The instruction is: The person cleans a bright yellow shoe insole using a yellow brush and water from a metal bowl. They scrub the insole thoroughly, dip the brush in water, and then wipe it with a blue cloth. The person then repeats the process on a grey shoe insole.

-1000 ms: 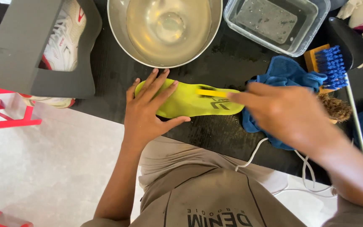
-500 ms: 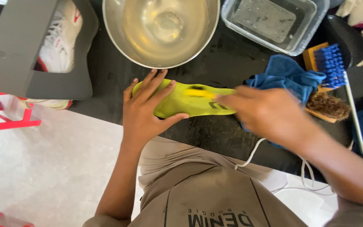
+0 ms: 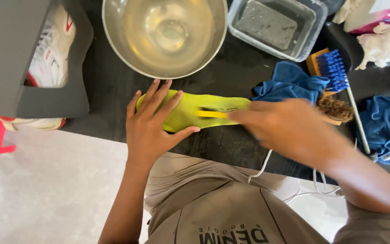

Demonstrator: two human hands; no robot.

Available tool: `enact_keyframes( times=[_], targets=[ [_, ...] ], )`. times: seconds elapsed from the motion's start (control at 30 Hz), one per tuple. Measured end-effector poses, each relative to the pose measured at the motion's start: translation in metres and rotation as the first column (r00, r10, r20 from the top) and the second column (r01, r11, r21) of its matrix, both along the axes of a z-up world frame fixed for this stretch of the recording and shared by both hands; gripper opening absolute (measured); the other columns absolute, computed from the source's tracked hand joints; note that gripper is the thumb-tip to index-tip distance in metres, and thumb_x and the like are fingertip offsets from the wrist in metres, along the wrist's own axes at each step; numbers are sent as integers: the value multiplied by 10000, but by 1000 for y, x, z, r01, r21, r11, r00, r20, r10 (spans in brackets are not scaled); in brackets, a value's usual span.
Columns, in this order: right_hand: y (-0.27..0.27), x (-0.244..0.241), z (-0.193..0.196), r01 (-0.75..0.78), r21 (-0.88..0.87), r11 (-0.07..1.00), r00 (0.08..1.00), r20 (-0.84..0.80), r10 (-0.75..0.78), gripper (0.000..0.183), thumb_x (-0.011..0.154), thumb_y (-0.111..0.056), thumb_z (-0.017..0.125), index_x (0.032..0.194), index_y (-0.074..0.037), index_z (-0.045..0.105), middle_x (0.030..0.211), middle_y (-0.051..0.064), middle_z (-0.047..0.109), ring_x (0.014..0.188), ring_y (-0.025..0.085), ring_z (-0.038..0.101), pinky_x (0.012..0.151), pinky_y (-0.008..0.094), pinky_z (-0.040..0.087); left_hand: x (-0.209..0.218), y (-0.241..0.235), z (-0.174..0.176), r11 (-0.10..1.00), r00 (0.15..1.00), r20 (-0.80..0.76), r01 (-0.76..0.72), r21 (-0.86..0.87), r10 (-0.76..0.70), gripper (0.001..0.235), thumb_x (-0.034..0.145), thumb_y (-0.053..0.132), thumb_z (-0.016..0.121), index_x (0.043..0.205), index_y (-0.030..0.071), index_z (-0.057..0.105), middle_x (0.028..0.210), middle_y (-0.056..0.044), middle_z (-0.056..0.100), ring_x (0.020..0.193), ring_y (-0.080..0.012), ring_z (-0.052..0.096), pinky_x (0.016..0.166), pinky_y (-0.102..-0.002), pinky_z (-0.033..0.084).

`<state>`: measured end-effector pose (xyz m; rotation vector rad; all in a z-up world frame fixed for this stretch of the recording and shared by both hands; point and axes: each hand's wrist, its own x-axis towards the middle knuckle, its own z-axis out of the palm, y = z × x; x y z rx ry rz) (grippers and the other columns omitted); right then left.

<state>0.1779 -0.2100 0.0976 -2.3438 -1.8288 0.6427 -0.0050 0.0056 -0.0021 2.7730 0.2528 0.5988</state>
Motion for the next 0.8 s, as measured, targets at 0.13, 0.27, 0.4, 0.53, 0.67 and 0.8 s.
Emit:
enact_keyframes(
  times=[0.13,0.27,0.4,0.53,0.67,0.8],
  targets=[
    [5,-9,-21,7,55,998,1000,4,-7,297,961,-194,593,1211,-273,733,1101,-14,772,552,226,750,402,412,596,-3,3,-2,1000,999,-34,-3,-2,3,749,850,738,773,1340,175,706,1494,-60,603,1417,-250,545,1169,-493,383],
    [10,-19,-20,21,163,986,998,52,-29,334,962,-132,609,1250,-256,724,950,-14,708,484,224,642,343,375,461,-4,6,-4,999,1000,-13,11,-36,-11,736,876,725,748,1361,173,701,1499,-59,596,1414,-246,552,1163,-503,400],
    [-8,-15,2,80,-62,995,985,158,-70,341,969,-188,561,1242,-314,722,874,-106,708,367,206,597,281,395,437,-5,8,-4,996,999,-38,23,-87,-27,747,866,701,778,1377,165,684,1521,-65,569,1440,-252,523,1185,-526,384],
    [5,-29,-43,34,313,949,970,220,-107,383,942,-84,633,1263,-273,725,1045,-24,707,565,234,637,396,401,462,-4,6,-7,999,999,-14,38,-34,-39,755,893,740,725,1396,178,687,1512,-54,585,1423,-230,544,1165,-503,398],
    [-7,-14,-7,18,187,982,977,206,-57,298,992,-72,609,1219,-217,736,789,-57,659,404,120,532,277,312,398,-5,9,-7,998,998,-35,42,-44,-43,759,881,723,733,1380,153,683,1509,-76,586,1424,-263,544,1179,-515,384],
    [-6,-9,-23,51,240,969,992,98,-77,415,913,29,567,1237,-167,736,786,-28,627,383,118,437,301,310,279,-4,8,-8,999,999,-24,41,-14,-41,784,877,746,727,1379,145,687,1502,-86,595,1410,-261,564,1184,-498,373]
  ],
)
